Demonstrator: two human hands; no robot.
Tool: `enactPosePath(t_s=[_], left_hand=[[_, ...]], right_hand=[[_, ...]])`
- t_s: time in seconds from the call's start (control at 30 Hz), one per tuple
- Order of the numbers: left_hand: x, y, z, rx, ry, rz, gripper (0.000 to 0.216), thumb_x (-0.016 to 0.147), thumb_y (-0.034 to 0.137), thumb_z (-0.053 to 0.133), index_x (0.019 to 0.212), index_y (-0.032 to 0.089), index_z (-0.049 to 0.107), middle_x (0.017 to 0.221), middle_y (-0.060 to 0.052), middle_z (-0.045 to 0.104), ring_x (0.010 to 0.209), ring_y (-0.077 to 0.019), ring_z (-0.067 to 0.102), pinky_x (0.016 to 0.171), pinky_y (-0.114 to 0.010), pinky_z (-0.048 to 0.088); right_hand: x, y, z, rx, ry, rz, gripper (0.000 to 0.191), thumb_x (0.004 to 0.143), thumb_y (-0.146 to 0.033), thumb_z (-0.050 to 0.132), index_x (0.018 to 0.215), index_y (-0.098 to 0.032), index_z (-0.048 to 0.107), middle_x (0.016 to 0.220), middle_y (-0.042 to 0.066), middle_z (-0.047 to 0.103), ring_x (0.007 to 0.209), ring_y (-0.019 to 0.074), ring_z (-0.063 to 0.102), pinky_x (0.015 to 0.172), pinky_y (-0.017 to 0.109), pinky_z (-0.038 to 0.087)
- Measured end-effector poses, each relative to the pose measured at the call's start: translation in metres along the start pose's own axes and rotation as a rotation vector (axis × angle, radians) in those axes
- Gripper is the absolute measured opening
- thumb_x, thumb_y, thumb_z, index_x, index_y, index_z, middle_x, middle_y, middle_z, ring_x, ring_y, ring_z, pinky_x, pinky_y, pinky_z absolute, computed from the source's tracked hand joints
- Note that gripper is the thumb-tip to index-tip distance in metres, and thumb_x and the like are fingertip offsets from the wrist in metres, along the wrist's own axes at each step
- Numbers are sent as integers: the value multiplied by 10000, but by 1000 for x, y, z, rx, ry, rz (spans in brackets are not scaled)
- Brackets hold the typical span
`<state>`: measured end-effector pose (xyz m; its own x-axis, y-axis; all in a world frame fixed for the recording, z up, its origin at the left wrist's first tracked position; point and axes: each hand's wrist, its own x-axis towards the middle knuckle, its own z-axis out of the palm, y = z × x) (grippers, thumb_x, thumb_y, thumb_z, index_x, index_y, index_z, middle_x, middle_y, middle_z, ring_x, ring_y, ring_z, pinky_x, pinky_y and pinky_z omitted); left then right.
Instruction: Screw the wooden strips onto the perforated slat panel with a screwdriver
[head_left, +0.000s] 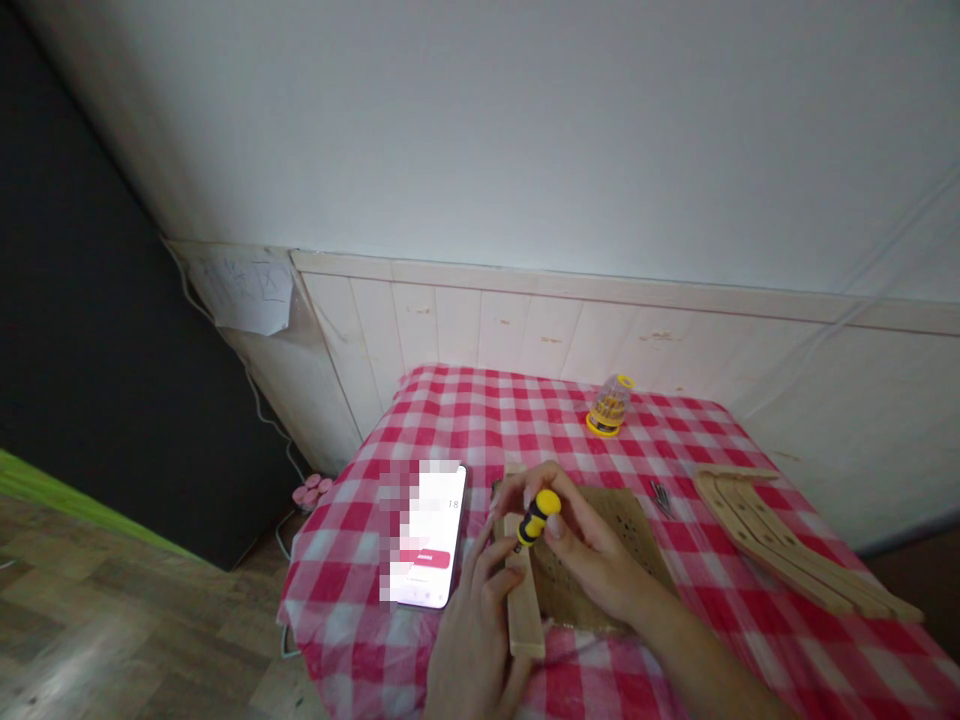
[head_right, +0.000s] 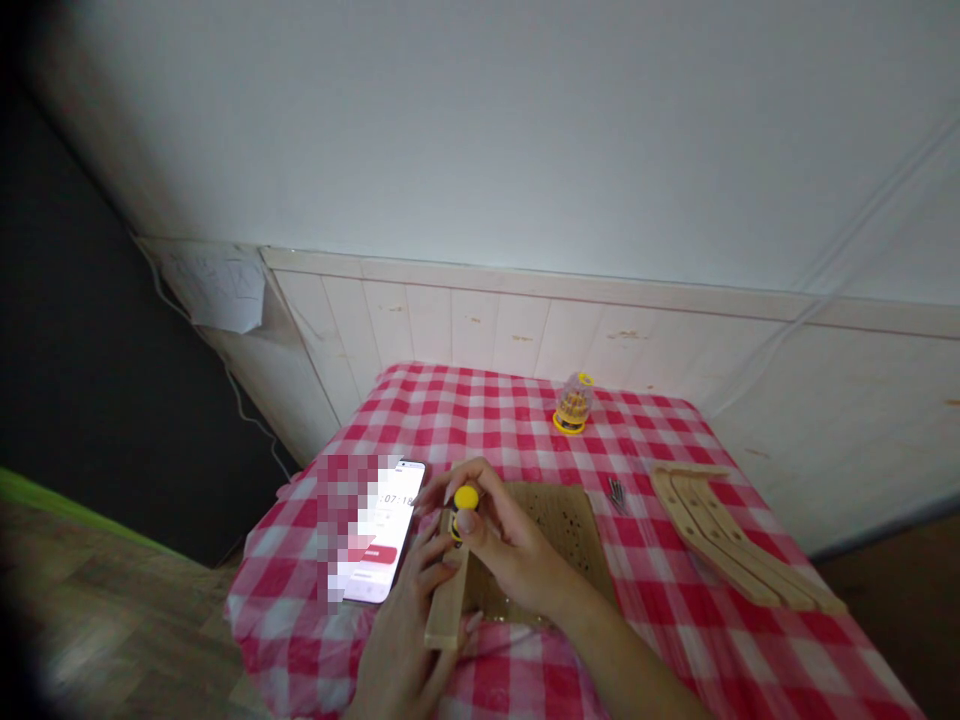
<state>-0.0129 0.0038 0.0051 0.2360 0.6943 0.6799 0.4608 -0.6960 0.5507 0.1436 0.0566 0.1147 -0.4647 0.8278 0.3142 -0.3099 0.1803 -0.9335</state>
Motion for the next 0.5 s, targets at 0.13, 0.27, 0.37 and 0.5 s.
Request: enactPosePath(t_s=[0.13,0.27,0.37,0.5], left_hand=[[-3,-2,0,24,-21,-29,448,980,185,593,1403,228,454,1491,-204,589,1484,-369,531,1047,-542,600],[-8,-8,1,57,-66,-17,491,964,177,623,1417,221,439,1501,-209,571,1472,-358,541,1048,-522,613],[-12,-13,2,67,-82,-4,499,961,170,627,1418,213,431,1527,-215,532,1485,-343,527,1056,-495,615],[-14,-11,2,71,-90,-32,466,975,171,618,1401,217,437,1552,-224,486,1443,-332,574,1025,-474,634]], right_hand=[[1,4,3,93,-12,19,299,1025,-564,650,1049,-296,522,851,-28,558,741,160,481,741,305,434],[4,6,6,193,32,33,433,993,-705,587,1030,-273,580,807,-29,500,697,166,413,709,312,418],[6,8,6,275,32,65,513,997,-755,510,1017,-257,630,850,3,523,751,188,478,775,349,473],[3,15,0,257,23,122,440,1023,-684,538,1041,-256,638,915,29,586,827,204,571,821,367,503]])
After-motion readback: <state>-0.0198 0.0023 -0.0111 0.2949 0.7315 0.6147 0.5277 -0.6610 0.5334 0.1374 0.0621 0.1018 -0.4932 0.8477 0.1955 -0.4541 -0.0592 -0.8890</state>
